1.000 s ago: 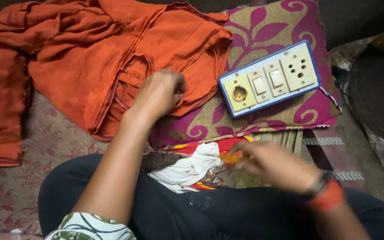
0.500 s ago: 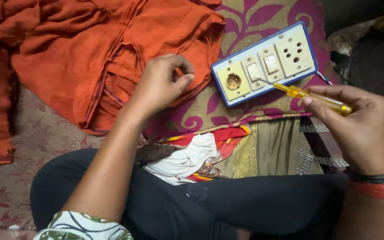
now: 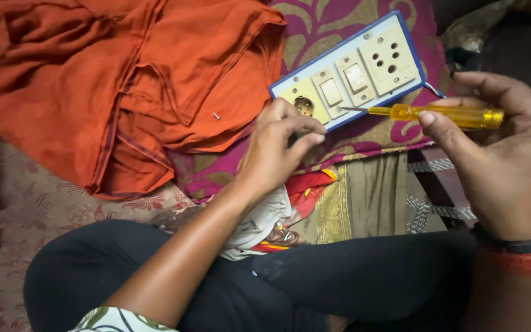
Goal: The person uses a yellow-handled screwdriver to tighten screws on a blue and white electrical switchboard. They repeatedly adjust screws on the socket and switch sections while holding the board steady with the other hand.
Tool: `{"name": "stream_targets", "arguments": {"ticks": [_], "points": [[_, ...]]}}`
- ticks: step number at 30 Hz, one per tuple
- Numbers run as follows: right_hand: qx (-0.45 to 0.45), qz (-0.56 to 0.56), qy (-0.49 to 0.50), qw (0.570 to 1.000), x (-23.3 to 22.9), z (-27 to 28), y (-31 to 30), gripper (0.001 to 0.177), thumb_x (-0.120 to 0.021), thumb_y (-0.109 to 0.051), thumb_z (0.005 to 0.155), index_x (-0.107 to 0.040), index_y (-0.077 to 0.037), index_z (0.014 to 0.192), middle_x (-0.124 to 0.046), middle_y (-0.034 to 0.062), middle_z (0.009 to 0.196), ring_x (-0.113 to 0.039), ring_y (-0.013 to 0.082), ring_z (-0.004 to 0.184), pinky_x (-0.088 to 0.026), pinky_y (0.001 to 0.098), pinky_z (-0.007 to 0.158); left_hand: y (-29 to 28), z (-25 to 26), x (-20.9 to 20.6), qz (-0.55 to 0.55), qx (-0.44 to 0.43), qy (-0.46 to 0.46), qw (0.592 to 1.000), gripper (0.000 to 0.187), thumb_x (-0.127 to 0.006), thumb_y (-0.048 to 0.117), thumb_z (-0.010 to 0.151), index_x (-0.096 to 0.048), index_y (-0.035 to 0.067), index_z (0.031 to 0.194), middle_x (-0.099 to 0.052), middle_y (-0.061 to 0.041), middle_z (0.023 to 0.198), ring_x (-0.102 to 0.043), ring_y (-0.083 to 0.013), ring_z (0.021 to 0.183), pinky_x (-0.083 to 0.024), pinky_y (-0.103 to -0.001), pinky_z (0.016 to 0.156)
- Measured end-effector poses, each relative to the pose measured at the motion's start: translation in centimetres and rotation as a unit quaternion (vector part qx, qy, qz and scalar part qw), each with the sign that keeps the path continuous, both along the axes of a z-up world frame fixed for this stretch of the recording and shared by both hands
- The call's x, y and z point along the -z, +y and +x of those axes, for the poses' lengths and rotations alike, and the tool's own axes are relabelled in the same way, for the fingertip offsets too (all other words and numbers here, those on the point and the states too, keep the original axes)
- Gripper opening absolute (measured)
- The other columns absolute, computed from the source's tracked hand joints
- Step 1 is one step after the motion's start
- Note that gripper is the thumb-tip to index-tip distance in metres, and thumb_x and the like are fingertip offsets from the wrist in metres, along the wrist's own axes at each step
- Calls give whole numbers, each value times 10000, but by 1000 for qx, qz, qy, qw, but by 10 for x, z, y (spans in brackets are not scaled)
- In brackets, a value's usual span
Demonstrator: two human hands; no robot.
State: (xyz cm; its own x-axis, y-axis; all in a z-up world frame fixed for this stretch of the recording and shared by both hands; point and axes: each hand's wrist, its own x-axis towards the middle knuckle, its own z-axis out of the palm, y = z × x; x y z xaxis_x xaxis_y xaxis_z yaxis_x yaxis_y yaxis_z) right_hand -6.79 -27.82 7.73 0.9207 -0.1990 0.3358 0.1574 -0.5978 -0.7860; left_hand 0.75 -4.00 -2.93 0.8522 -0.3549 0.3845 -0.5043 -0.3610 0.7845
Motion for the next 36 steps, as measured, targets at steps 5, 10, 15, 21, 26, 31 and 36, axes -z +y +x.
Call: {"name": "stream_targets", "arguments": {"ticks": [5, 10, 15, 21, 26, 31, 36], "points": [[-5, 62, 8, 998, 0, -3, -4, 391, -731, -36, 994, -528, 40, 1320, -689, 113, 1127, -710, 148, 1082, -612, 265, 950, -2, 0, 3, 19, -41, -23, 999, 157, -836, 180, 836, -807, 138, 984, -484, -56, 923, -516, -229, 936, -443, -358, 843], [0, 46, 20, 999, -1, -2, -6, 401, -725, -42, 1020, -509, 44, 1346, -691, 126, 1131, -710, 169, 1083, -613, 283, 948, -5, -1, 4, -7, -45, -23, 999, 173, -848, 168, 824, -814, 150, 993, -436, -55, 909, -473, -223, 921, -423, -346, 847], [2, 42, 29, 999, -1, -1, -7, 416, -710, -54, 1026, -481, 44, 1359, -687, 131, 1121, -716, 175, 1071, -621, 287, 933, -5, 2, 6, 13, -48, -50, 997, 181, -860, 171, 811, -820, 168, 988, -451, -40, 901, -471, -221, 917, -414, -349, 834], [9, 49, 39, 998, -3, -1, -5, 431, -700, -56, 1026, -465, 43, 1374, -683, 129, 1124, -719, 175, 1051, -633, 283, 901, -4, 2, 2, 19, -43, -75, 996, 179, -868, 166, 806, -814, 167, 977, -462, -42, 894, -482, -225, 900, -415, -360, 804], [2, 20, 33, 999, -3, -2, -6, 415, -690, -35, 1045, -464, 46, 1384, -677, 144, 1136, -718, 191, 1073, -634, 298, 932, -2, 2, -4, 63, -25, -128, 989, 157, -869, 163, 812, -793, 148, 950, -486, -42, 893, -498, -239, 879, -415, -378, 779], [-10, 18, 30, 999, -4, -2, -8, 400, -665, -16, 1049, -445, 47, 1377, -674, 153, 1143, -719, 196, 1087, -635, 302, 959, -1, 3, -3, 75, -43, -150, 985, 141, -868, 138, 832, -794, 150, 951, -498, -44, 889, -497, -243, 863, -410, -388, 759], [-10, 24, 31, 999, -4, -2, -8, 399, -660, -15, 1047, -442, 44, 1375, -676, 154, 1145, -720, 200, 1088, -636, 308, 963, 1, 4, 0, 66, -25, -146, 987, 146, -855, 131, 835, -790, 149, 965, -508, -42, 899, -513, -241, 873, -432, -380, 764]]}}
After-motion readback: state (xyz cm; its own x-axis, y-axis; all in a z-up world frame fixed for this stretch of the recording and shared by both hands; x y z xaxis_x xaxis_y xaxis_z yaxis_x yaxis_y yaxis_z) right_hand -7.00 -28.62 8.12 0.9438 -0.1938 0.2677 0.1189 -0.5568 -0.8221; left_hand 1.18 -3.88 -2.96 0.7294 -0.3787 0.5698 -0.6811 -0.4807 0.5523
